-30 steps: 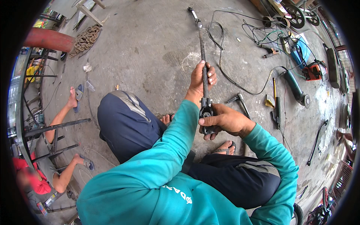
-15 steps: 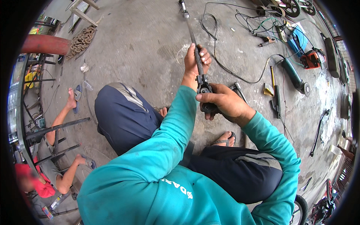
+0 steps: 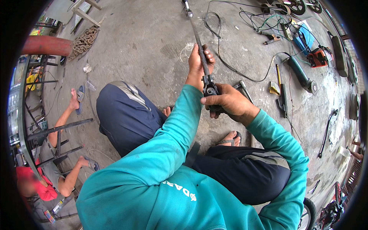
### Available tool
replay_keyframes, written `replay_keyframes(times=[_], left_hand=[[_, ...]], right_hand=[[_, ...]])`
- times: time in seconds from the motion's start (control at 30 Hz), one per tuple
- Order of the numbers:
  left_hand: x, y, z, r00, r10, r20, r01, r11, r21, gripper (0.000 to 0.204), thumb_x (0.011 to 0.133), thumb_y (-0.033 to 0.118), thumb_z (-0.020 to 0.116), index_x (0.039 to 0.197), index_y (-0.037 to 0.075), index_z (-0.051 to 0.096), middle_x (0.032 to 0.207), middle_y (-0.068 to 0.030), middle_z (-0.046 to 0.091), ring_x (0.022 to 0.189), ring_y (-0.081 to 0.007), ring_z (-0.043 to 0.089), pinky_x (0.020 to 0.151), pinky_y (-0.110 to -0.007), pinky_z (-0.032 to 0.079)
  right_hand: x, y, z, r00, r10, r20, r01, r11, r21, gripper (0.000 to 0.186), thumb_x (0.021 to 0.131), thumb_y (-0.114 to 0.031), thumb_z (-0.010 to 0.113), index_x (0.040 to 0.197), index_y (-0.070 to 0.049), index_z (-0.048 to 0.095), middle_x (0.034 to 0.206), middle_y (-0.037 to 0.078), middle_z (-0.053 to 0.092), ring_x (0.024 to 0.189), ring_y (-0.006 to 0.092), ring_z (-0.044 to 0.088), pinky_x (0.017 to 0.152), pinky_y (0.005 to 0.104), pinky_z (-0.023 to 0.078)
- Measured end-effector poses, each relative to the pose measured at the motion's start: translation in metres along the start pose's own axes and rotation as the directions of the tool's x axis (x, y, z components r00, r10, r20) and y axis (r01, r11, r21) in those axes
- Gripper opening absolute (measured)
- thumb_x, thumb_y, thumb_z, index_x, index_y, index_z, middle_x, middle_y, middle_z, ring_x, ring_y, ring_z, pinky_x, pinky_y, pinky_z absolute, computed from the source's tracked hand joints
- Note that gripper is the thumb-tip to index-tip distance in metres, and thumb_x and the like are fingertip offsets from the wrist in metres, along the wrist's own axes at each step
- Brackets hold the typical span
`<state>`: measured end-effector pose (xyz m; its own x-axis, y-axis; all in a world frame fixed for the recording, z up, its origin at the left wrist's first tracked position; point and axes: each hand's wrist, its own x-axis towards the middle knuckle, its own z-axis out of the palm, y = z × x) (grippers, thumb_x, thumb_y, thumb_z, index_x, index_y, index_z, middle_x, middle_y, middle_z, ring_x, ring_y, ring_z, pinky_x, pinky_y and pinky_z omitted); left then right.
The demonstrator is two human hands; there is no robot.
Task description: The person sits on the floor and uses a hammer and a wrench to work on a mechanical part attached to a long metal rod. They repeatedly strike the part with the hammer and adjust it with the wrench.
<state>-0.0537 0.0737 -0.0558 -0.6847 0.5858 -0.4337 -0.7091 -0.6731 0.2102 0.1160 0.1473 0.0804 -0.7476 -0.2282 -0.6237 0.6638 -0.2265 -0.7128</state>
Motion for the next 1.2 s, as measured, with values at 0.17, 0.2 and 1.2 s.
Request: replay_keyframes(times=[0.17,0.2,1.2], left_hand=[[0.0,0.008,0.004,0.996,-0.047,-0.076,0.052,0.996,0.074,0.043,0.107,0.048,0.043,0.1,0.008,0.058,0.071,-0.0002,0.05,0.061,-0.0139,0.049,0.054,-0.029,0.043],[-0.002,0.012,0.01,0.991,-0.077,-0.108,0.089,0.989,0.114,0.043,0.107,0.048,0.043,0.1,0.008,0.058,0.07,-0.0003,0.05,0.061,-0.0139,0.049,0.054,-0.029,0.043],[0.014,0.028,0.02,0.907,-0.415,0.064,0.417,0.873,-0.253,0.05,0.108,0.053,0.035,0.094,0.009,0.054,0.061,0.0045,0.038,0.048,-0.0092,0.033,0.045,-0.026,0.029]], right_hand=[[0.003,0.005,-0.003,1.0,0.009,-0.008,-0.009,1.0,-0.015,0.039,0.084,-0.018,0.082,0.105,0.0,0.055,0.081,0.007,0.062,0.058,0.0178,0.065,0.053,0.0303,0.053],[0.003,0.006,-0.004,1.0,0.007,-0.006,-0.007,1.0,-0.017,0.038,0.085,-0.018,0.081,0.105,0.0,0.055,0.081,0.007,0.062,0.058,0.0183,0.065,0.053,0.0308,0.053],[0.014,0.037,-0.039,0.999,0.027,-0.023,-0.013,0.888,0.46,0.084,0.1,-0.073,0.027,0.123,0.002,0.058,0.09,0.013,0.068,0.074,0.0227,0.068,0.06,0.0414,0.058]])
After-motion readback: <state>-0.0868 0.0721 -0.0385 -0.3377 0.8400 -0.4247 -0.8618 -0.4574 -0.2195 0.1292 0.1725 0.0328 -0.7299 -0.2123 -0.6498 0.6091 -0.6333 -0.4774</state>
